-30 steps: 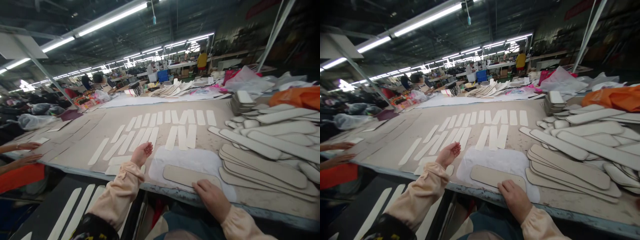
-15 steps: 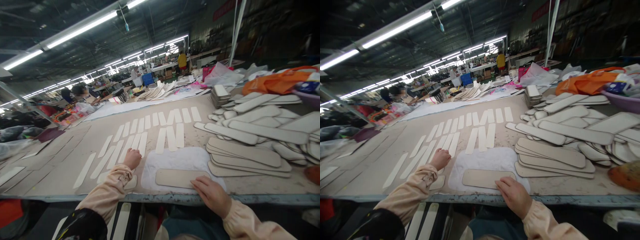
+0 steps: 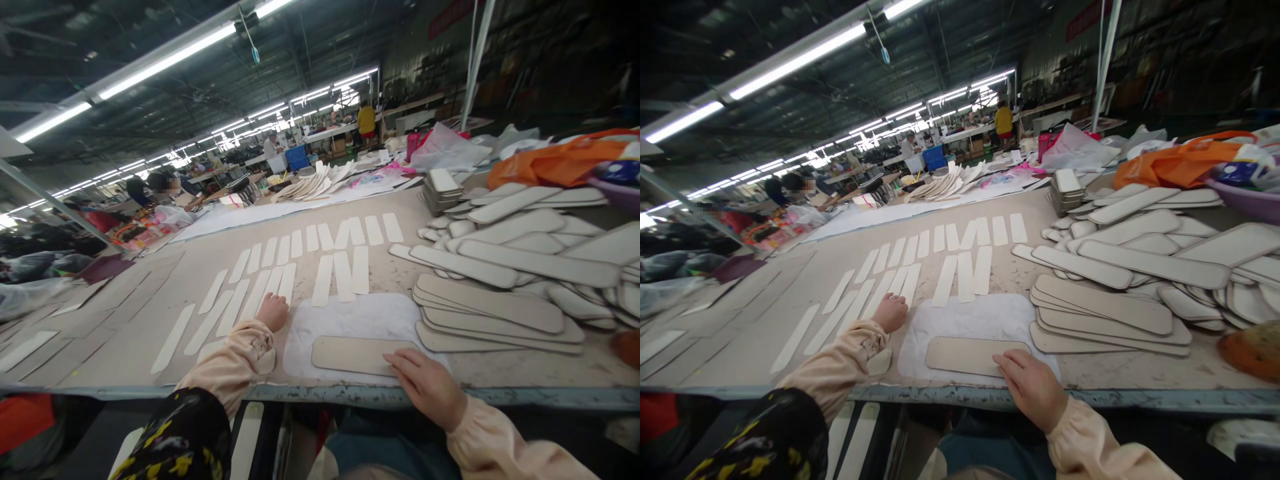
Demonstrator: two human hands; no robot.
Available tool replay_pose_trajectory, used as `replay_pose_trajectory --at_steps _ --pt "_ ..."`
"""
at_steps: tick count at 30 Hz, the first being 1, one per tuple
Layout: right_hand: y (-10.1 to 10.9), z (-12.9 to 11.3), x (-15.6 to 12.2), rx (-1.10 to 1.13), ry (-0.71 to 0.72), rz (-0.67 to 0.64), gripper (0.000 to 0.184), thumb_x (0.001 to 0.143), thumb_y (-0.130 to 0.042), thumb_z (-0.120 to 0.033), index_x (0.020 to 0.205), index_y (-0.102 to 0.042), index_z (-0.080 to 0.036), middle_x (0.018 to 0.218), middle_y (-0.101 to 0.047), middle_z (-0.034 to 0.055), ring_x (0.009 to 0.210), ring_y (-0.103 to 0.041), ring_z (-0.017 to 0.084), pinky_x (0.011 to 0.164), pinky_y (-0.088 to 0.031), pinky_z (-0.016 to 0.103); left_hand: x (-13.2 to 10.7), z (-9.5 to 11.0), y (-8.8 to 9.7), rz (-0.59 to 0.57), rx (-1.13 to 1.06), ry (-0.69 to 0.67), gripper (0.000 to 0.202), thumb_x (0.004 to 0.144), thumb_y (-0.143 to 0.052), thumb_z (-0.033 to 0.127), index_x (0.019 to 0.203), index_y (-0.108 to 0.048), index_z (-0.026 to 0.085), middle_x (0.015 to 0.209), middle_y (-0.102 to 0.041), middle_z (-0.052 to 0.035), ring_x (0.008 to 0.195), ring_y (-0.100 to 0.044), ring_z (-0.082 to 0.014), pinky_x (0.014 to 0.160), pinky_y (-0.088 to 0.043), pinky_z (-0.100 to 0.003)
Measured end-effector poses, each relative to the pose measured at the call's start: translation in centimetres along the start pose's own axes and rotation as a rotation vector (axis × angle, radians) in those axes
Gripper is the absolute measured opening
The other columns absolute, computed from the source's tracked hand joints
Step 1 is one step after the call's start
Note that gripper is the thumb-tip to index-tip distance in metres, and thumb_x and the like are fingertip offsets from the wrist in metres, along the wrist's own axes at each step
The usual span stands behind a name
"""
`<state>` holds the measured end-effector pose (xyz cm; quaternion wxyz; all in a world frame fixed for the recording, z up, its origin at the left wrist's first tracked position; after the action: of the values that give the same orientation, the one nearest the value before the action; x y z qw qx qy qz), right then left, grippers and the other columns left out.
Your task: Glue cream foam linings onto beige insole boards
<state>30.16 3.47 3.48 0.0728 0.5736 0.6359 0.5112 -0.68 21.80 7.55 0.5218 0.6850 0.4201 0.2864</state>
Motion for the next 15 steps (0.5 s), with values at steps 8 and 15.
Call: replay_pose_trajectory --at_steps 8,15 --pt "1.6 1.7 0.4 0.344 -0.274 0.242 0.024 0.090 -0.047 -0.030 0.104 -0.064 -0.019 0.097 -0.062 0.0082 0.091 -0.059 0.018 0.083 -0.050 0.032 -2.5 1.3 11.0 0.262 -0.394 0.116 0.015 0.073 -0.048 0.024 0.071 -0.062 0.018 0.079 -0.061 -0.0039 0.076 -0.056 -0.0173 0.074 -0.041 -0.029" --pt "-0.5 4.9 -0.4 0.979 -0.914 0.319 0.053 0.073 -0.061 -0.054 0.110 -0.063 -0.016 0.094 -0.064 0.0084 0.078 -0.060 0.017 0.063 -0.053 0.029 -8.1 7.3 13.8 0.013 -1.528 0.158 0.015 0.070 -0.063 0.032 0.062 -0.058 0.020 0.069 -0.052 -0.0026 0.067 -0.048 -0.0175 0.061 -0.040 -0.027"
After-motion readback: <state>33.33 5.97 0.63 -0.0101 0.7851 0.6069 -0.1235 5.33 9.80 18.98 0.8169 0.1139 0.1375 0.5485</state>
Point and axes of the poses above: each hand's wrist, its own x-axis towards the middle knuckle, its own y-axis out of the back of the hand, z = x × y, the point moved 6 cm from there along x, towards the middle knuckle
